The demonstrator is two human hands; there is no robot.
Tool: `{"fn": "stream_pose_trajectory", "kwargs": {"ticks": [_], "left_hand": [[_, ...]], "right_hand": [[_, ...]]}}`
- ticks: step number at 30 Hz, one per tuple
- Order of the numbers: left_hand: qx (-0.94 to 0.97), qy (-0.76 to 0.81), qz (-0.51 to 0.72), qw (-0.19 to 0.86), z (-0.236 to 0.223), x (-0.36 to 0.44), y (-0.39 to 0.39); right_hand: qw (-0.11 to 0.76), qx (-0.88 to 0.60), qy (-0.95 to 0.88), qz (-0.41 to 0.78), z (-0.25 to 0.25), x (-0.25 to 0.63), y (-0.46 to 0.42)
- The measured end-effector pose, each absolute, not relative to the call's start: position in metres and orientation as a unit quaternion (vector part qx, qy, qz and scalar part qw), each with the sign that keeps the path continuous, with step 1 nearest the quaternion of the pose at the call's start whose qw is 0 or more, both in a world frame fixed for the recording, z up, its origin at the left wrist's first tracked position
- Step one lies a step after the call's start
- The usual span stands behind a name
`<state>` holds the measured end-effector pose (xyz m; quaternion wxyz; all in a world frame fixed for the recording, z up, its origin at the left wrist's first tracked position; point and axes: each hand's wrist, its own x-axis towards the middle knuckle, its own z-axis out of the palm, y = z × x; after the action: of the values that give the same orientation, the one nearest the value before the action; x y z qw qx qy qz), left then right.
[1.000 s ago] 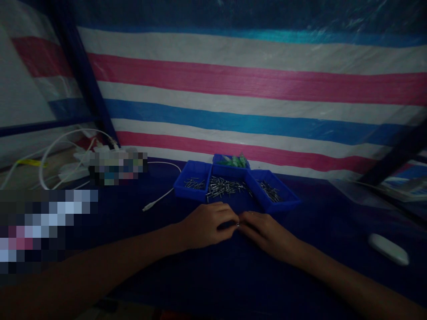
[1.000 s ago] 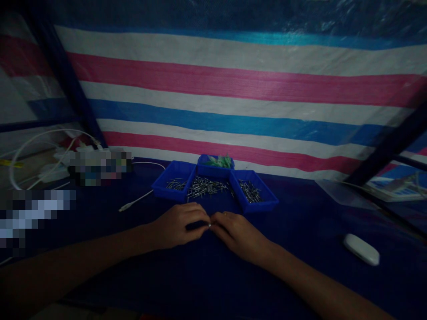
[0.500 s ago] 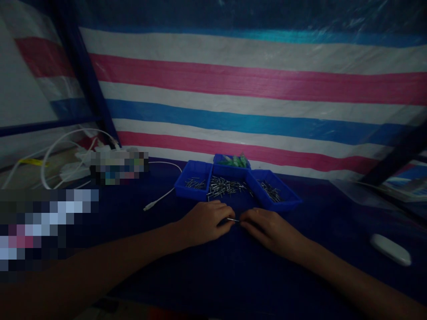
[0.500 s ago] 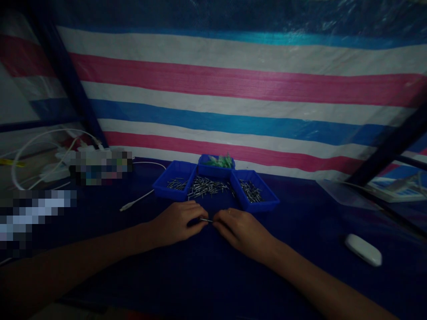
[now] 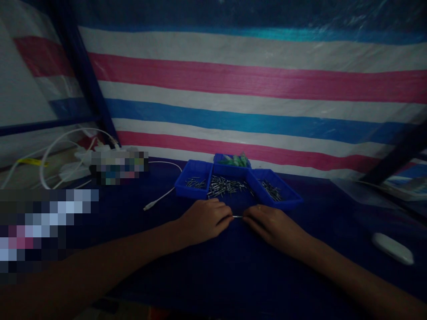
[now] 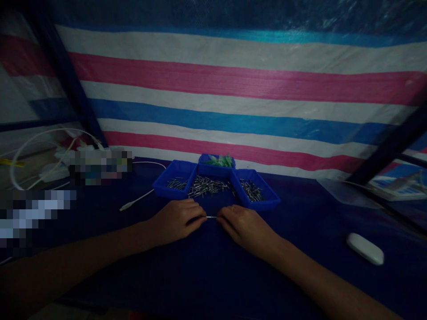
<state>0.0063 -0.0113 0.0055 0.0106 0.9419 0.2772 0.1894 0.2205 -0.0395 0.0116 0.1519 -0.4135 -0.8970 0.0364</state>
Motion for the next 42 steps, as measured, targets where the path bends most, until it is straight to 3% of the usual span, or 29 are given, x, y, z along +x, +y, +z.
{"fn": "stream_pose_trajectory", "kwargs": {"ticks": [42], "left_hand": [[0.948, 0.276, 0.158, -0.008, 0.0053, 0.0049, -0.0117]], "right_hand": [[0.103, -0.412, -0.905, 0.009, 0.0141, 0.22, -0.041]]}}
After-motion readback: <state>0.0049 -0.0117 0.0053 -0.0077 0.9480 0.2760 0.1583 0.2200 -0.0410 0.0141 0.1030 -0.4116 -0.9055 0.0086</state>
